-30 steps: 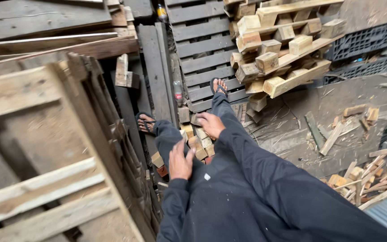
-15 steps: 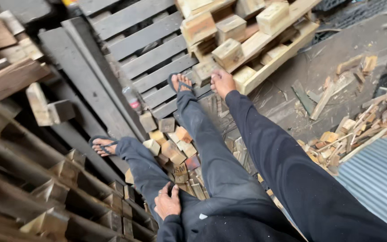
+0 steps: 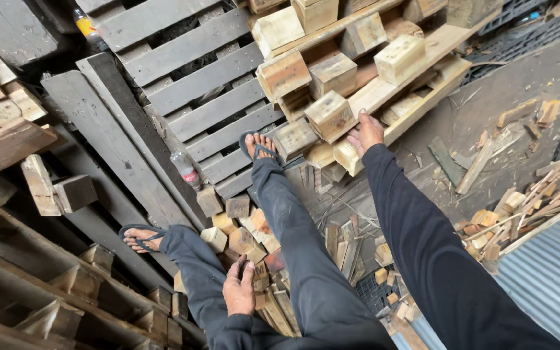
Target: The person assembles a wooden crate by placing planks onto a pallet frame and securing them with nails. They use a hammer to drive nails into the wood and occasionally adjust the planks to fit the frame.
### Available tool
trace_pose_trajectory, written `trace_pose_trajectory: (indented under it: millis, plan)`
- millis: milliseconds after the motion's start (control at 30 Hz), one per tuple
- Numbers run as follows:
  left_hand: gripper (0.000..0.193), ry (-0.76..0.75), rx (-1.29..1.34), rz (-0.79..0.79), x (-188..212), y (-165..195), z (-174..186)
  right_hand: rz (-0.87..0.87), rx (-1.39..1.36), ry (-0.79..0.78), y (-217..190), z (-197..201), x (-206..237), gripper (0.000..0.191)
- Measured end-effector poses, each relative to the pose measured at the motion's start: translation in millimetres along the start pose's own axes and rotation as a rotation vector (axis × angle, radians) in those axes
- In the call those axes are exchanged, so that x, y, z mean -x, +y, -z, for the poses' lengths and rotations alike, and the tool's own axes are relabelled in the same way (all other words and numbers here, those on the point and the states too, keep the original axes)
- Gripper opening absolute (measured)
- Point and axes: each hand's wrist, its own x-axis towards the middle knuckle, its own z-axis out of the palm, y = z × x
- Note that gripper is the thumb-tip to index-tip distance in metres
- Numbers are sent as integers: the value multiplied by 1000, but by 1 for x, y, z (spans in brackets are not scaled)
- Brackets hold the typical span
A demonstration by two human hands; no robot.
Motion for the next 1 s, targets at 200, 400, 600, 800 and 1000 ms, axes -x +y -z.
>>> trace_pose_trajectory:
  millis: [200,400,600,800,1000]
  plan:
    - [47,32,-9,18,-15,-3,1,-17,-253,-157,-17,-29,-31,43]
    - [51,-47,271,-14,-22,37,-11,159,-371,-307,-15,62,-1,41]
    - [57,-238,356,-329,-22,150,-22,43,-386,-428,-2,151,115,60]
    - [99,-643,214,-706,23,261,-46,273,190,-142,17,111,254,42]
    - [125,-156,393,-566,45,311,-22,835,665,-461,-3,45,367,52]
